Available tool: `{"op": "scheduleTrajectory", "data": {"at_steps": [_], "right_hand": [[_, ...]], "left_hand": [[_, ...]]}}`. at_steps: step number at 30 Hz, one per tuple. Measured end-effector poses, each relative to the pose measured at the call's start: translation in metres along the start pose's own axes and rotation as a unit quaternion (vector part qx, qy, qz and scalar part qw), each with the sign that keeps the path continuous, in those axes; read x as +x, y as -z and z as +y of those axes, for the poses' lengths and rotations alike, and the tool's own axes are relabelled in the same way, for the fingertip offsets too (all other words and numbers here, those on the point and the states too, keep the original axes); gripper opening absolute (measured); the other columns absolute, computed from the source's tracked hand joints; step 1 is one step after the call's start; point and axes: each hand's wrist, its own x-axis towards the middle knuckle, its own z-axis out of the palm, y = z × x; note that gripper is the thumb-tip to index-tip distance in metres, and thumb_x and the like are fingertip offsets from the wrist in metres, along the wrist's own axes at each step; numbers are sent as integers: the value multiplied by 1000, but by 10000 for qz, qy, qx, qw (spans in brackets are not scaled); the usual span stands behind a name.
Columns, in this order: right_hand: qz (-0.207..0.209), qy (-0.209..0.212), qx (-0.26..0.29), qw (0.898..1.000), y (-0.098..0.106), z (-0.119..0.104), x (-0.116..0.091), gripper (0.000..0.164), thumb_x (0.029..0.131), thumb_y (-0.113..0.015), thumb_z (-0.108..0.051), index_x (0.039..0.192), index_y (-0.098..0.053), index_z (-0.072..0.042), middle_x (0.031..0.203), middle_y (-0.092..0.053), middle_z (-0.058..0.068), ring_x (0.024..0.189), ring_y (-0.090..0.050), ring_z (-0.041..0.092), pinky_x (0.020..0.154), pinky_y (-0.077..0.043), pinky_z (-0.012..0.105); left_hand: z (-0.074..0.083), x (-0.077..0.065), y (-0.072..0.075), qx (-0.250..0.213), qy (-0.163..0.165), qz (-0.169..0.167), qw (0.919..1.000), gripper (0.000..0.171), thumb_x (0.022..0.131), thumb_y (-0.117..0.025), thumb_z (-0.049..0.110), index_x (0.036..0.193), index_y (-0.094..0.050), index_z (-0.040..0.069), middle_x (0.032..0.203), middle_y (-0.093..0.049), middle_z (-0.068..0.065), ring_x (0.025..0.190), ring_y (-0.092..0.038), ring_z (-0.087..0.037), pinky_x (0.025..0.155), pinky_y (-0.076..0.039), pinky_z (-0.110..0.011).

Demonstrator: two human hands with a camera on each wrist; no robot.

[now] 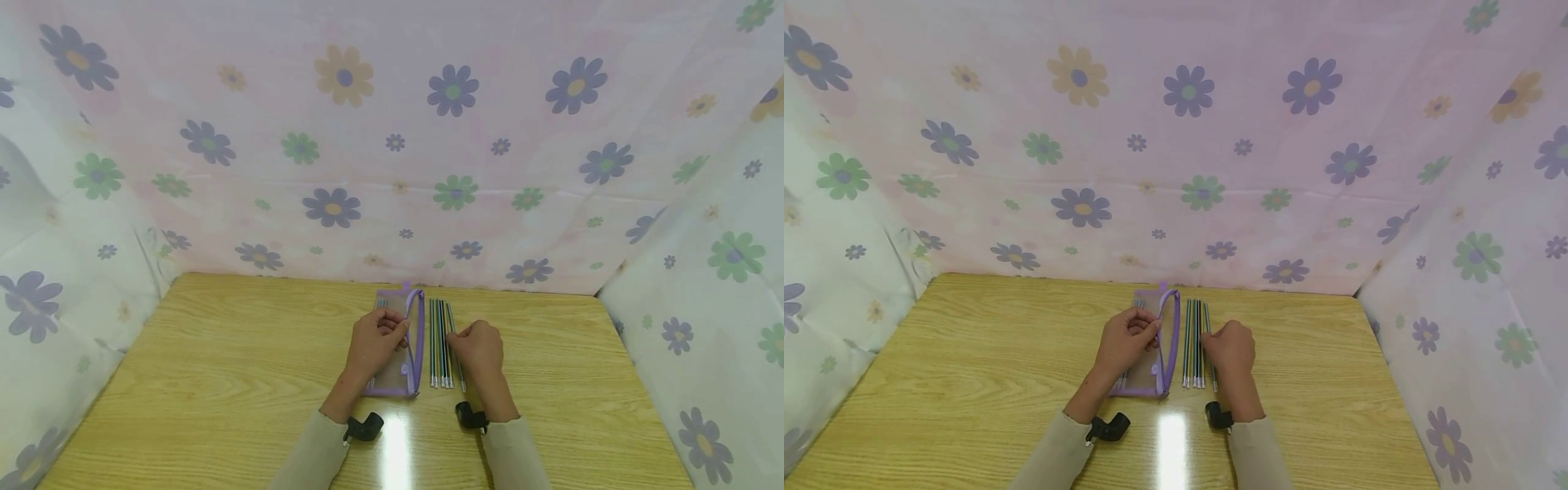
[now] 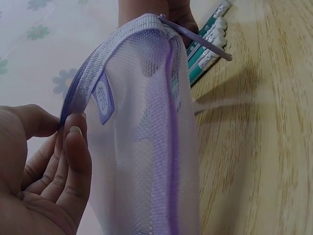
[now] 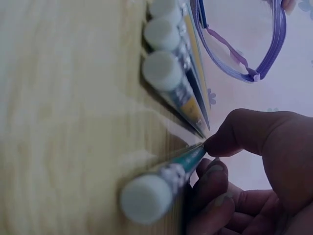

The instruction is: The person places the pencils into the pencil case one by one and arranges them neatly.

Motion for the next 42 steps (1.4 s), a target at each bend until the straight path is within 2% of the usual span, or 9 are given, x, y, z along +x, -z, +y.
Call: {"op": "scheduleTrajectory", "data": {"at_steps": [8,16,25,32,37,42], "right_hand": [[-67,20,-37,10000,1,0,1,37,88,-81,-23,55,-68,-10,55,-63,0,48,-53,15,41,-41,27],[-235,-8,154,9996,3,1,2,45,88,-77,-21,48,-58,-13,45,-50,-5,42,-38,10,38,-29,23],[-365,15,291,9989,6,4,3,43,88,-78,-25,51,-60,-12,46,-48,-5,44,-42,12,42,-33,25],[-452,10,221,9987,11,0,0,41,89,-76,-24,53,-61,-12,47,-48,-5,45,-42,12,43,-32,25],[-469,85,227,9986,14,-3,-1,41,90,-75,-23,53,-60,-13,47,-46,-5,45,-41,12,44,-31,25],[-525,237,334,9978,16,-5,-3,38,93,-74,-22,58,-66,-10,48,-47,-4,45,-41,12,45,-33,25]], "left_hand": [[0,0,0,7,-50,-12,10000,7,99,-75,8,102,-72,1,83,-73,-9,65,-73,-19,58,-64,-29],[1,0,0,20,-16,-5,10000,7,99,-75,8,102,-73,2,83,-74,-9,65,-73,-19,58,-64,-29],[0,-1,1,-64,-30,-1,10000,7,99,-75,8,102,-73,2,83,-74,-10,65,-74,-20,58,-64,-29],[-2,0,1,-111,-100,-12,9999,7,99,-75,8,101,-73,2,82,-73,-9,65,-74,-20,58,-64,-29],[-3,0,1,-94,-93,-22,9999,8,99,-75,9,102,-73,2,83,-74,-9,65,-74,-20,58,-64,-29],[-4,1,1,-104,-79,-26,9999,8,99,-75,8,102,-73,2,83,-73,-9,65,-74,-20,59,-64,-29]]}}
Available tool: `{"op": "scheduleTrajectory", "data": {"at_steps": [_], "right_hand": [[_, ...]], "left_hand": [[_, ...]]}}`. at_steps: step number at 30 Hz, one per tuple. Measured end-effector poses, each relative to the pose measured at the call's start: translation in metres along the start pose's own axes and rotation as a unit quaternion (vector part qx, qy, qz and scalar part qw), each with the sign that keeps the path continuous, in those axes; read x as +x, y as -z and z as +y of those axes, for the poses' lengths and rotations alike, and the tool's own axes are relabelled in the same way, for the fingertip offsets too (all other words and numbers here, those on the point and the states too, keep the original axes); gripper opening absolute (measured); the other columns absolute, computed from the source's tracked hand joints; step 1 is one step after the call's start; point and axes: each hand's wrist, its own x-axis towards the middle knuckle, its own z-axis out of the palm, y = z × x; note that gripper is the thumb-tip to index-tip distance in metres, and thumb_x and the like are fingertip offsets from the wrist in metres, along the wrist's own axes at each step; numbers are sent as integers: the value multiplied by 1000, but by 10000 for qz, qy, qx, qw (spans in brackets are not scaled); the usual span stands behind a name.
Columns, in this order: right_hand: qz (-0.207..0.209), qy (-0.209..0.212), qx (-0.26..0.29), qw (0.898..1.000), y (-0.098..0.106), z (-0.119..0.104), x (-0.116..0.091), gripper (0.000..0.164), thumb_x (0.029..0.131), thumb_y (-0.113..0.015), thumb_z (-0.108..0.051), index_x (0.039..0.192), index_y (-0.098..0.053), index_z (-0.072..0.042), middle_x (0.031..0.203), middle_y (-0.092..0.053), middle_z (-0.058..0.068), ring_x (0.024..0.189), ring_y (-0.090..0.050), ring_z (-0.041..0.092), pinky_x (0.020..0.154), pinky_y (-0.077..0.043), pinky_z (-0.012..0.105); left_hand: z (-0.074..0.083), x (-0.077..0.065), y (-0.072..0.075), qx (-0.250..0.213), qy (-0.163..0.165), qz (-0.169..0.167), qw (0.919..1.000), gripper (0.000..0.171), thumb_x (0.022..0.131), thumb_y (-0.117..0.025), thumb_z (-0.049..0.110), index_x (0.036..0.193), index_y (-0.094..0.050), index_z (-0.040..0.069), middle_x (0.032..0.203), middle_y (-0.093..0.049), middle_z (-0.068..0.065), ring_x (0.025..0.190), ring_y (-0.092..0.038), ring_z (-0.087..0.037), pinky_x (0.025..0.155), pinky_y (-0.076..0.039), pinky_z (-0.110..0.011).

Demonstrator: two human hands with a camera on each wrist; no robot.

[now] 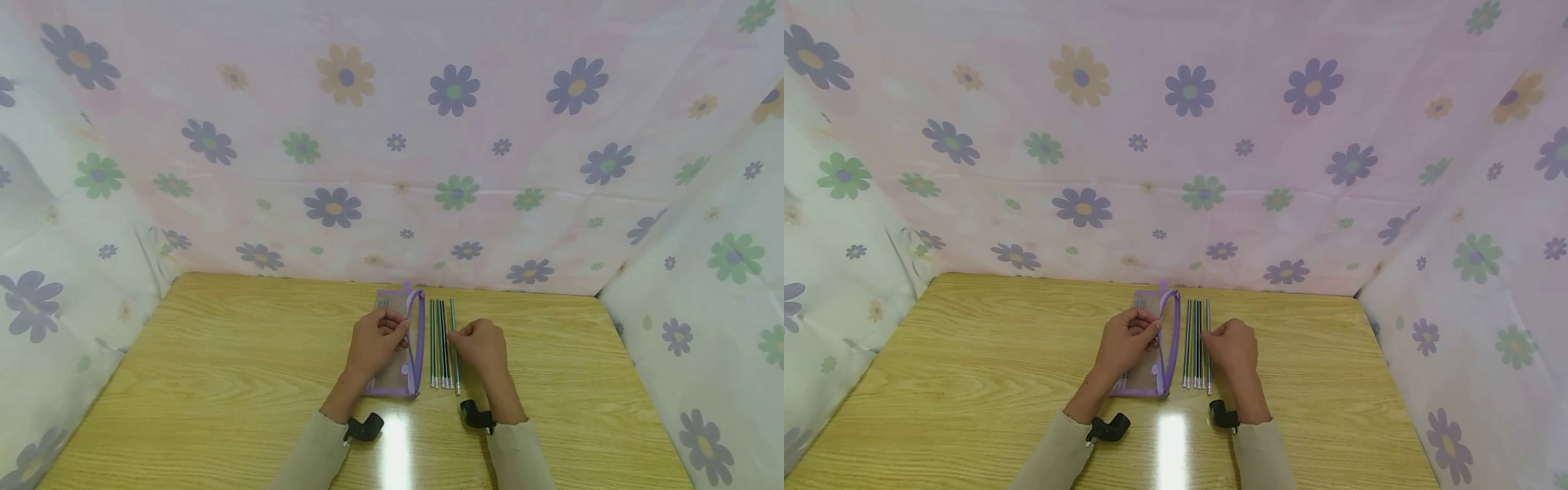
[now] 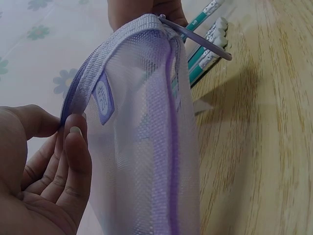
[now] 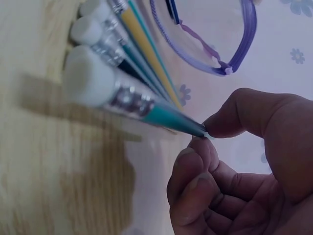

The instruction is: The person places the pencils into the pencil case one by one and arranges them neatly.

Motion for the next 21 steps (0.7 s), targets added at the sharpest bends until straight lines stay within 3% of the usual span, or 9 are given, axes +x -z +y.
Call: {"op": "scheduleTrajectory", "data": {"at_steps": [7,15,21], "right_hand": [[-130,-28,221,9997,2,-7,-2,33,92,-73,-18,61,-69,-8,50,-53,-2,47,-44,13,47,-36,26],[-252,68,408,9988,2,-15,-5,21,91,-74,-16,74,-78,-4,61,-68,3,53,-60,17,49,-44,27],[-356,1,606,9975,-2,-19,-6,15,88,-72,-12,78,-78,-4,66,-71,5,57,-65,17,50,-48,26]], "left_hand": [[0,0,0,-23,-14,0,10000,7,99,-75,8,102,-73,2,83,-73,-9,65,-73,-20,59,-64,-29],[1,0,0,-42,-16,-2,10000,7,99,-75,8,102,-73,2,83,-74,-10,65,-73,-20,58,-64,-29],[0,0,0,-30,-59,-21,10000,7,99,-75,8,102,-73,2,82,-74,-9,65,-73,-20,58,-64,-29]]}}
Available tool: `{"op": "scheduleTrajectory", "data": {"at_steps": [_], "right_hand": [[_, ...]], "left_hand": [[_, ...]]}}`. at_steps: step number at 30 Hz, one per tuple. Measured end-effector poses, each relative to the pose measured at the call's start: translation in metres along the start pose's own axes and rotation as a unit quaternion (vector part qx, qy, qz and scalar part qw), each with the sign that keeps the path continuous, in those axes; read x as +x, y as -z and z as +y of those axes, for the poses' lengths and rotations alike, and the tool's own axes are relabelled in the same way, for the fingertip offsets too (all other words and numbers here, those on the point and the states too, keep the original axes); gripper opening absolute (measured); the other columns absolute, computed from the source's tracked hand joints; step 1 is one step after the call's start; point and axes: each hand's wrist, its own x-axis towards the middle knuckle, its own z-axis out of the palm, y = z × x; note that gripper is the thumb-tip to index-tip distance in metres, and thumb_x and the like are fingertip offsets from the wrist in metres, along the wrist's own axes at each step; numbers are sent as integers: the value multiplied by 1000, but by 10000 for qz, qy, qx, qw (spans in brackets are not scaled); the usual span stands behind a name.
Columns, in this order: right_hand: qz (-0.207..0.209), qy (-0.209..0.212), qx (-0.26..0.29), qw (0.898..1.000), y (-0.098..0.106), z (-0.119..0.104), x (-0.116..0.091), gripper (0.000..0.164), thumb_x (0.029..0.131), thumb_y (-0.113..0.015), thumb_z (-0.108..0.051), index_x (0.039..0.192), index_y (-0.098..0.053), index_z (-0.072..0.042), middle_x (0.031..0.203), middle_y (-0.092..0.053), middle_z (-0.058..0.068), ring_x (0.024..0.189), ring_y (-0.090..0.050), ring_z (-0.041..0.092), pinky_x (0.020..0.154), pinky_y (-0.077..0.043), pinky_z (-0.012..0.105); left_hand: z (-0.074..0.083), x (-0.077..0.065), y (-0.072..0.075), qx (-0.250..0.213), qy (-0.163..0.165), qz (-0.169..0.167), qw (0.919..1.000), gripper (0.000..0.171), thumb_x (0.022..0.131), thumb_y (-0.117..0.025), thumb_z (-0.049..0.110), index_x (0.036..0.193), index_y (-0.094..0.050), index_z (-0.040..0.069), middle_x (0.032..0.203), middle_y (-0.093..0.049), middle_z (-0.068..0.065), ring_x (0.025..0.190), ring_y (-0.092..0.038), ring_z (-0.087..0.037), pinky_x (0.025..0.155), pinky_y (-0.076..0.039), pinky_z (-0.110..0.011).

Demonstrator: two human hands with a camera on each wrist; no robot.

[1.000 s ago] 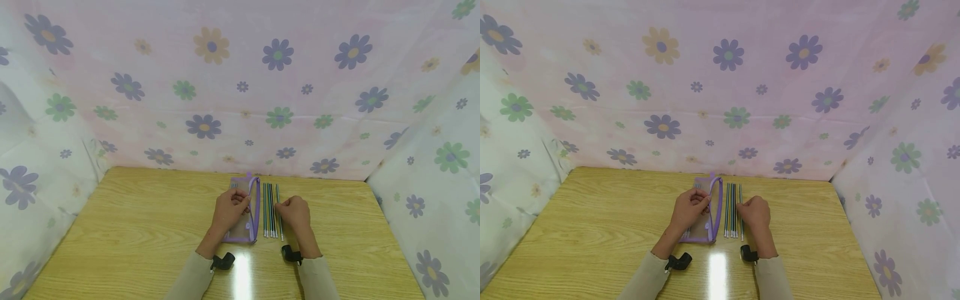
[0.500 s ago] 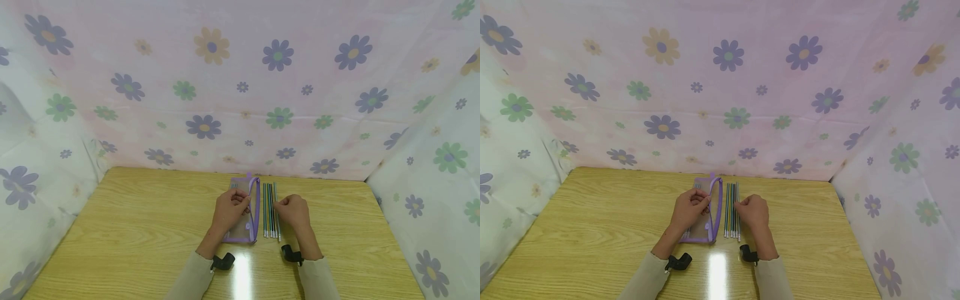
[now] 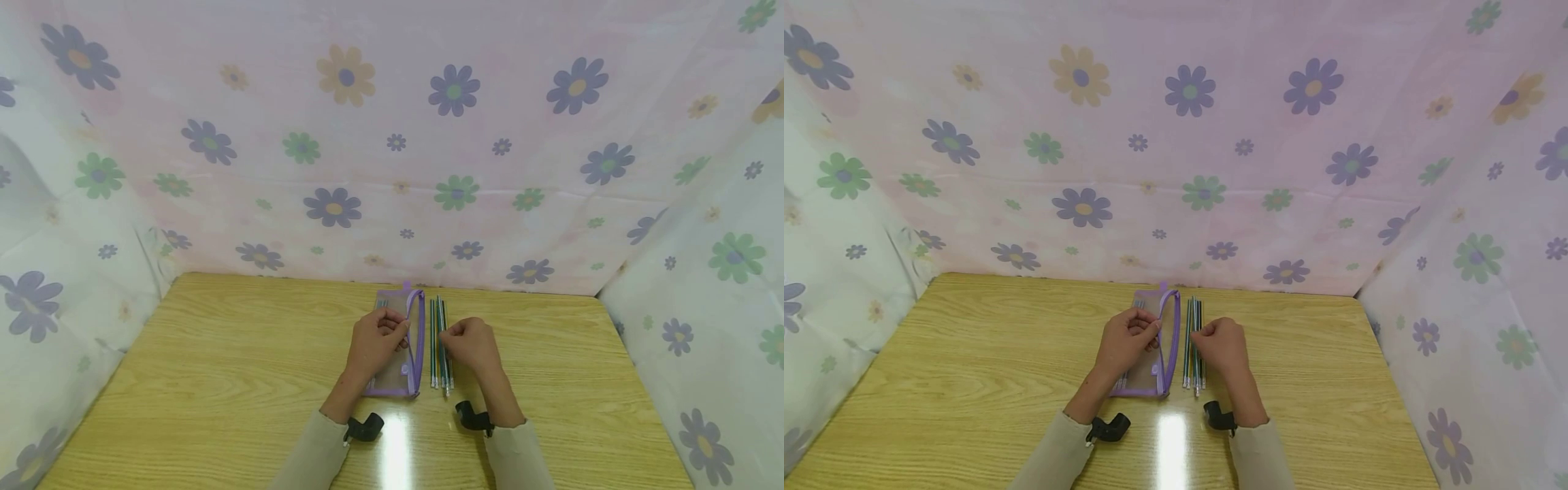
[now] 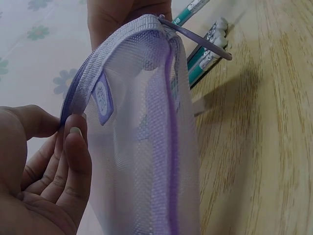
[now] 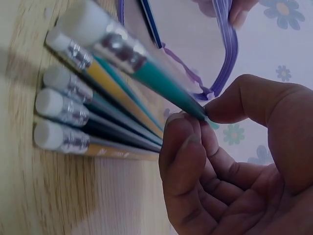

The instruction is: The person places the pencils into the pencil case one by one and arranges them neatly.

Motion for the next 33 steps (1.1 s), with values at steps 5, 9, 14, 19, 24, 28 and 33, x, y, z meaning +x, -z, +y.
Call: {"op": "scheduleTrajectory", "data": {"at_steps": [5,9,14,19,24,28,33], "right_hand": [[-147,73,225,9996,-3,-2,0,10,86,-71,-10,80,-77,-4,65,-69,5,57,-62,16,50,-47,26],[-196,201,332,9991,-5,-3,0,7,84,-71,-8,80,-76,-4,65,-68,5,56,-59,16,50,-47,27],[-205,298,437,9984,-7,-5,0,7,83,-71,-8,82,-76,-3,67,-67,5,56,-58,15,50,-48,26],[-252,292,683,9969,-12,-6,-1,8,84,-70,-7,84,-75,-2,70,-69,6,58,-61,16,50,-51,26],[-211,273,893,9954,-18,-6,-1,7,85,-70,-7,85,-75,-2,71,-68,7,60,-62,17,53,-53,26],[-185,292,1098,9934,-23,-6,0,8,87,-69,-6,86,-75,-1,71,-68,7,59,-63,17,53,-54,27],[-194,148,1531,9879,-29,-6,1,10,88,-68,-5,91,-75,2,73,-70,9,61,-64,18,55,-56,28]], "left_hand": [[-1,0,0,-7,-30,-9,10000,7,99,-75,7,101,-73,2,82,-73,-9,65,-73,-20,58,-64,-29],[-1,0,0,-20,-40,2,10000,7,99,-75,8,101,-73,2,82,-73,-9,65,-73,-20,58,-64,-29],[-2,0,0,-52,-13,17,10000,6,99,-75,8,101,-73,2,82,-74,-10,65,-73,-20,58,-64,-30],[-1,0,-1,-51,-7,21,10000,6,99,-75,7,101,-73,2,82,-74,-10,65,-73,-21,58,-64,-30],[-1,0,-1,-20,7,37,10000,5,99,-75,7,101,-73,2,82,-73,-9,65,-73,-20,58,-64,-30],[1,-1,-1,-83,-14,36,10000,6,99,-75,6,101,-72,1,83,-73,-11,65,-73,-20,58,-64,-31],[2,-1,0,-131,-64,17,9999,8,99,-74,7,102,-72,-1,84,-74,-13,66,-74,-22,59,-64,-31]]}}
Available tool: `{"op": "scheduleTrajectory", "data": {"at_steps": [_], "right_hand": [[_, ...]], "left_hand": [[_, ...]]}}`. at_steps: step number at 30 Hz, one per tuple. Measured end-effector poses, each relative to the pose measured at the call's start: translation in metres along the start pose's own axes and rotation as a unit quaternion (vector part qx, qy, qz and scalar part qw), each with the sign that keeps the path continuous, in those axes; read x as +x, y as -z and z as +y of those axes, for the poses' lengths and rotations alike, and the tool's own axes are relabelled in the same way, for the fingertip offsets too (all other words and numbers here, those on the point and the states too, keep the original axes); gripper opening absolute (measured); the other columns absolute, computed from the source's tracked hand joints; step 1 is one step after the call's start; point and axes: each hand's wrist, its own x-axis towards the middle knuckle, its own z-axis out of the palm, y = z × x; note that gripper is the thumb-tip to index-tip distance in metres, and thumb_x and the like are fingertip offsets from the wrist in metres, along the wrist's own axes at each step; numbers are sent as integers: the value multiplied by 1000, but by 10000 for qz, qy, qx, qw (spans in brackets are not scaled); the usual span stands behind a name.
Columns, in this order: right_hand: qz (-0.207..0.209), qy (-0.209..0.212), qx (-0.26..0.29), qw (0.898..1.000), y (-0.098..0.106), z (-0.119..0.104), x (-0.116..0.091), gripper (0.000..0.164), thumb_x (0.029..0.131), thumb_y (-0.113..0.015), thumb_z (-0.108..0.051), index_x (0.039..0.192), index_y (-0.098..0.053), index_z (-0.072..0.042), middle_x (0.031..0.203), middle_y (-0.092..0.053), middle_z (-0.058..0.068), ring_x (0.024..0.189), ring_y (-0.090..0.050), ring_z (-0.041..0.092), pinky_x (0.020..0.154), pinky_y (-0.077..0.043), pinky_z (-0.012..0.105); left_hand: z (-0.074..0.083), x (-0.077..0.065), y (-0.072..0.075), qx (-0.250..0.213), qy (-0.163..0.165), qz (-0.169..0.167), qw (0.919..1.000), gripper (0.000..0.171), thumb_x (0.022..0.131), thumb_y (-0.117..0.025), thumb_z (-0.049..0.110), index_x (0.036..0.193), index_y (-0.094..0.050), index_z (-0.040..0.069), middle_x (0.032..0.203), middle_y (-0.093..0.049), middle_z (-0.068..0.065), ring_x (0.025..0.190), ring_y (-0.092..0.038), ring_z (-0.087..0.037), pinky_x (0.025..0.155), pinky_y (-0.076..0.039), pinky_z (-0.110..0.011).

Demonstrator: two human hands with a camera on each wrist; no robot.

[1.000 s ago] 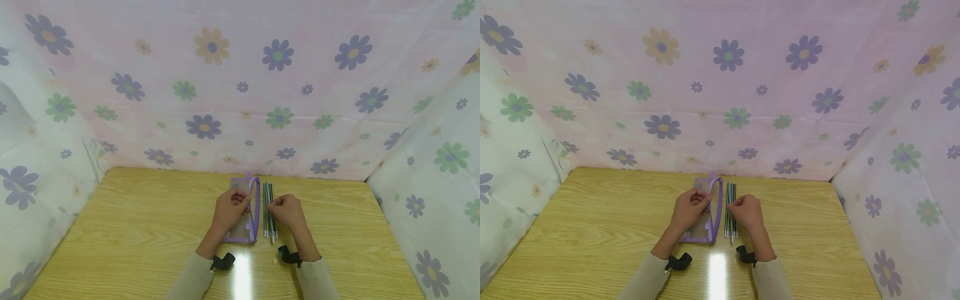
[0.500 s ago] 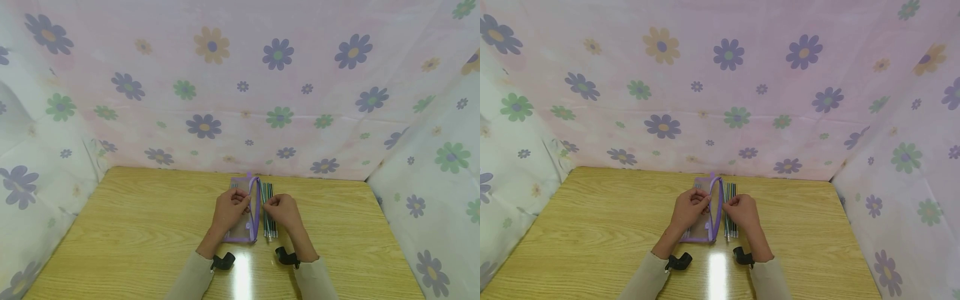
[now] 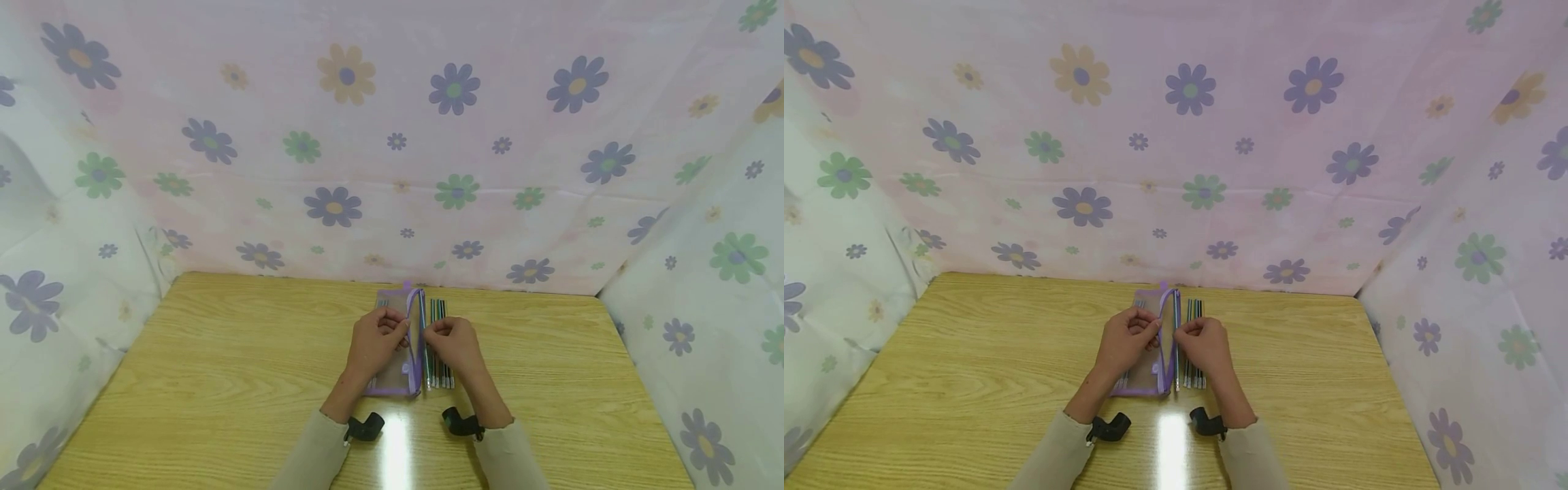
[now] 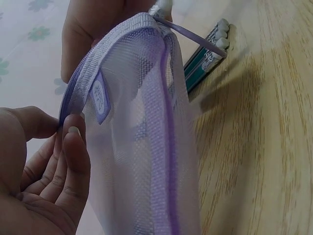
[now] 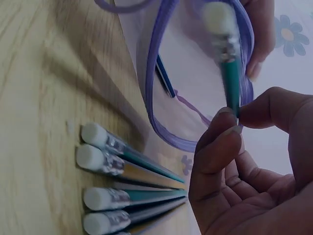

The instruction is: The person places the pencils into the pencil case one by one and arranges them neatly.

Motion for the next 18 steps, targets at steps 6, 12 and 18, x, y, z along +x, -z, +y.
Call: {"op": "scheduleTrajectory", "data": {"at_steps": [6,12,18], "right_hand": [[-33,-89,571,9983,-4,1,1,11,90,-67,-3,93,-75,5,72,-70,12,61,-65,20,56,-58,29],[53,-109,662,9977,-10,1,0,13,92,-67,-4,96,-75,6,73,-71,12,61,-65,17,56,-58,27],[112,-95,648,9978,-12,1,0,13,94,-67,-4,97,-75,6,73,-71,13,60,-65,17,55,-58,26]], "left_hand": [[0,0,-1,-96,21,50,9999,9,98,-76,6,101,-72,-2,84,-74,-16,67,-74,-31,59,-65,-36],[0,1,0,-34,31,6,10000,8,99,-75,6,101,-72,-1,84,-73,-13,66,-74,-23,59,-65,-32],[0,1,0,-16,38,-2,10000,8,99,-74,7,102,-72,-1,84,-74,-12,65,-74,-20,58,-64,-30]]}}
